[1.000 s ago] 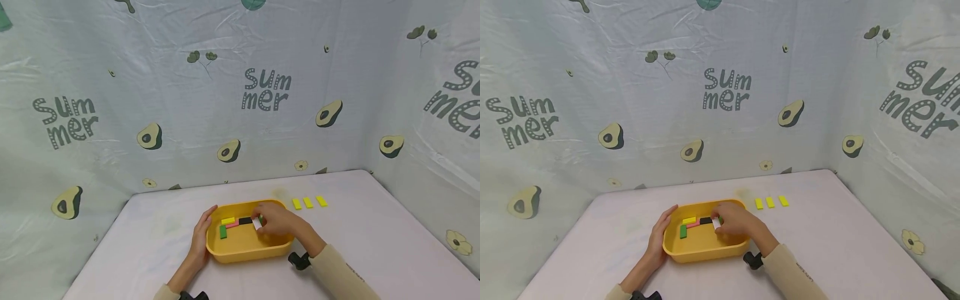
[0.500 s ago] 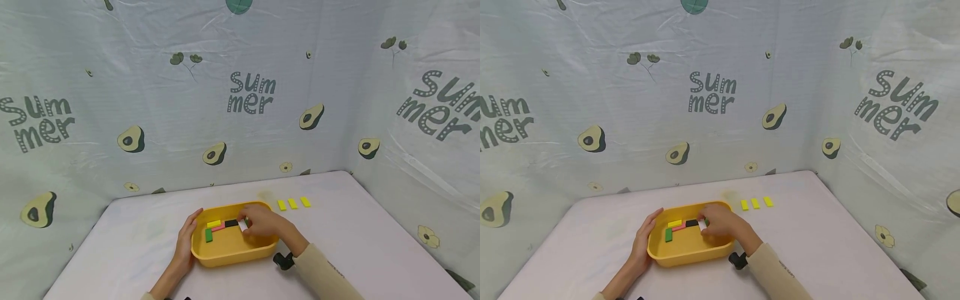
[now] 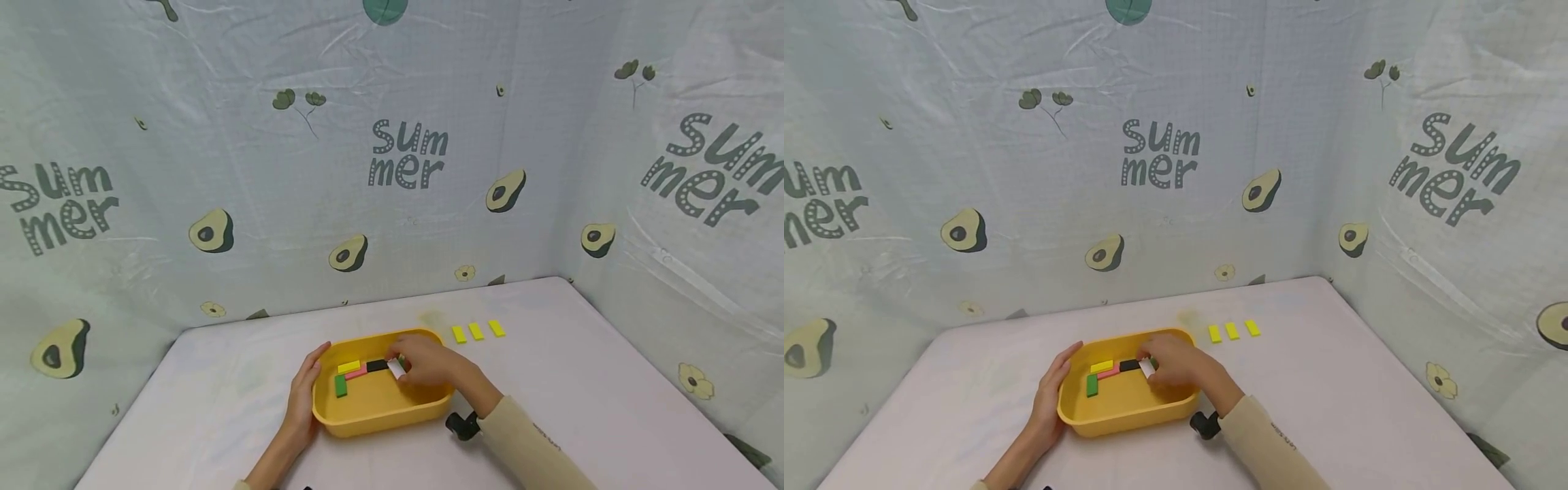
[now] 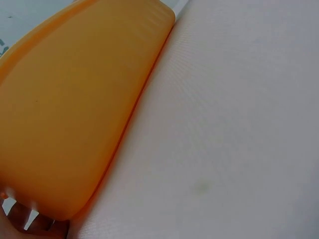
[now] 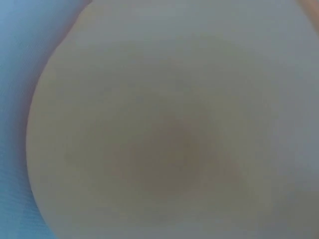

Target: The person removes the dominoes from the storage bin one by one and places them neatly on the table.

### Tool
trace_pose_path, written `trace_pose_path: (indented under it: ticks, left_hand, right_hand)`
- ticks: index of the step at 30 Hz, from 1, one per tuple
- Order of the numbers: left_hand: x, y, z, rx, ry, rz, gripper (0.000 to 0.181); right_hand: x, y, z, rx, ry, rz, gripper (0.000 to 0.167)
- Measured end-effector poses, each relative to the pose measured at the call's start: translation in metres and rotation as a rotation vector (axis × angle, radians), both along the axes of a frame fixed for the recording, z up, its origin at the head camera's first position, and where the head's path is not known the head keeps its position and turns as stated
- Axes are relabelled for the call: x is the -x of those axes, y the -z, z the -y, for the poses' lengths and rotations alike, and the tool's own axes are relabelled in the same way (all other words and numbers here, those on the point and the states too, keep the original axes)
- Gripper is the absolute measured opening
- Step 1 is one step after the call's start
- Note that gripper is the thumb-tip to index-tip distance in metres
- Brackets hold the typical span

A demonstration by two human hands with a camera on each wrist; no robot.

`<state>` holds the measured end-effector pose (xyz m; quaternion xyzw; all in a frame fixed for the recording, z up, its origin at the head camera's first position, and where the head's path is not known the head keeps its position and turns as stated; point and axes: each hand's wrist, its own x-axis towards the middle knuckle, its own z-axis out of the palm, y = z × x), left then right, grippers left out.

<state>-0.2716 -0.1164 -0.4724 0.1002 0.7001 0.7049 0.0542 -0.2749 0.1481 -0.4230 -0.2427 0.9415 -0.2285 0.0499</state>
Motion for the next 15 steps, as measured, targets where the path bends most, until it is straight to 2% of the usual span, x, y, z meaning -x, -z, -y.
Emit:
trace_pose_path:
  ticks: [8,15]
  left_hand:
    - [0.0,0.0002,0.0002,0.006,0.002,-0.01,0.051]
    - [-0.0031,0.0025,0.0004,0.005,-0.011,-0.021,0.051]
  right_hand:
    - [-0.0006,0.0011,0.0007,-0.046,-0.017,-0.033,0.035]
    - [-0.0015,0.0028,0.0009,-0.027,-0.007,-0.02,0.033]
